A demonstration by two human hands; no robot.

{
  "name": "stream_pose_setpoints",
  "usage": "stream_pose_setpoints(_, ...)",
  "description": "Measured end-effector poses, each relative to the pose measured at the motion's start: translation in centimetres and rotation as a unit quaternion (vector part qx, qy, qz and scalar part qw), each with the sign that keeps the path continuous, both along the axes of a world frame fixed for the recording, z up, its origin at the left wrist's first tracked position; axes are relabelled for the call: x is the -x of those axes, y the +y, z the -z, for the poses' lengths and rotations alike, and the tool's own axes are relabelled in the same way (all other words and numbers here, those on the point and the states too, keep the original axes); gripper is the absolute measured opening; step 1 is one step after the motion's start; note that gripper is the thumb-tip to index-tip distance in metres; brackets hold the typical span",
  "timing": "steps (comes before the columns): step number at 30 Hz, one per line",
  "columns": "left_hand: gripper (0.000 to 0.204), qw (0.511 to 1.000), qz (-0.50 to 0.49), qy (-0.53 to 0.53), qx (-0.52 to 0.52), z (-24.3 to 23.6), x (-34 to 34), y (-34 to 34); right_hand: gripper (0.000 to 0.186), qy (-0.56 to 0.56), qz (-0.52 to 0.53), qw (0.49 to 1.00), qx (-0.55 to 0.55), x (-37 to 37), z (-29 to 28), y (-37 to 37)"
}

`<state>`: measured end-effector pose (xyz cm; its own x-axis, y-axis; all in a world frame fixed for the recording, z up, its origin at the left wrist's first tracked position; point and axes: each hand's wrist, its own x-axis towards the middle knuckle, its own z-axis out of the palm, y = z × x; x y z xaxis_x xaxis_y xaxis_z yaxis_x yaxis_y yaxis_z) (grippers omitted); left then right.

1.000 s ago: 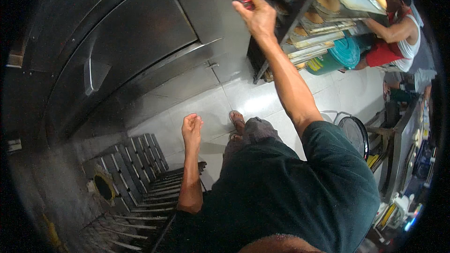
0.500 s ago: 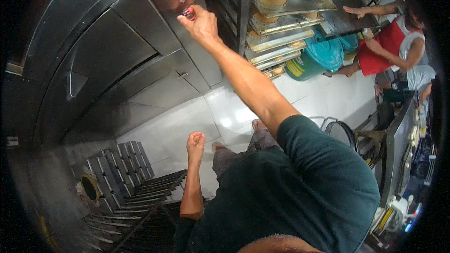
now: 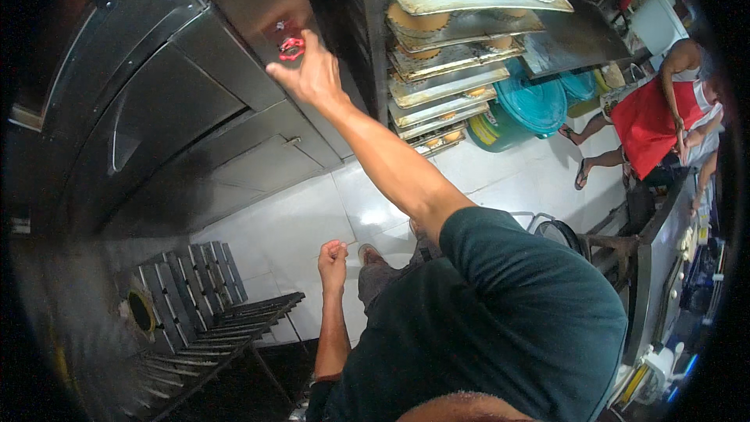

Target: The person rolls dough by hand at a workstation, places the shaped dough onto metal trays, and slides the filled trays into a large oven.

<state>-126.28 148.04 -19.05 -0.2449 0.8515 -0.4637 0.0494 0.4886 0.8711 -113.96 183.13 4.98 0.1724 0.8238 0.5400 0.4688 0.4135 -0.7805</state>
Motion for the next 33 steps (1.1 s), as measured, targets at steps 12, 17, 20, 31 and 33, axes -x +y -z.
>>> stream_pose_setpoints(12, 0.048, 0.927, 0.110, -0.043, -0.356, -18.7, -10.5, 20.7, 0.029, 0.174, 0.121, 0.977, 0.028, -41.6, 6.7, -12.9)
stream_pose_setpoints(17, 0.078, 0.918, 0.055, -0.068, -0.386, -24.4, -15.6, 29.5, 0.061, 0.338, -0.016, 0.939, 0.063, -48.6, -2.3, 1.9)
stream_pose_setpoints(20, 0.078, 0.915, 0.013, -0.098, -0.392, -24.1, -15.9, 32.9, 0.067, 0.408, -0.112, 0.902, 0.087, -46.8, -3.5, 6.7)
stream_pose_setpoints(31, 0.085, 0.939, -0.058, 0.075, -0.331, -24.9, -18.2, 34.4, 0.077, 0.338, -0.148, 0.922, 0.119, -49.8, 1.3, 11.5)
stream_pose_setpoints(33, 0.086, 0.931, -0.069, 0.071, -0.352, -24.1, -17.3, 34.5, 0.077, 0.356, -0.140, 0.918, 0.106, -49.0, 1.9, 10.8)
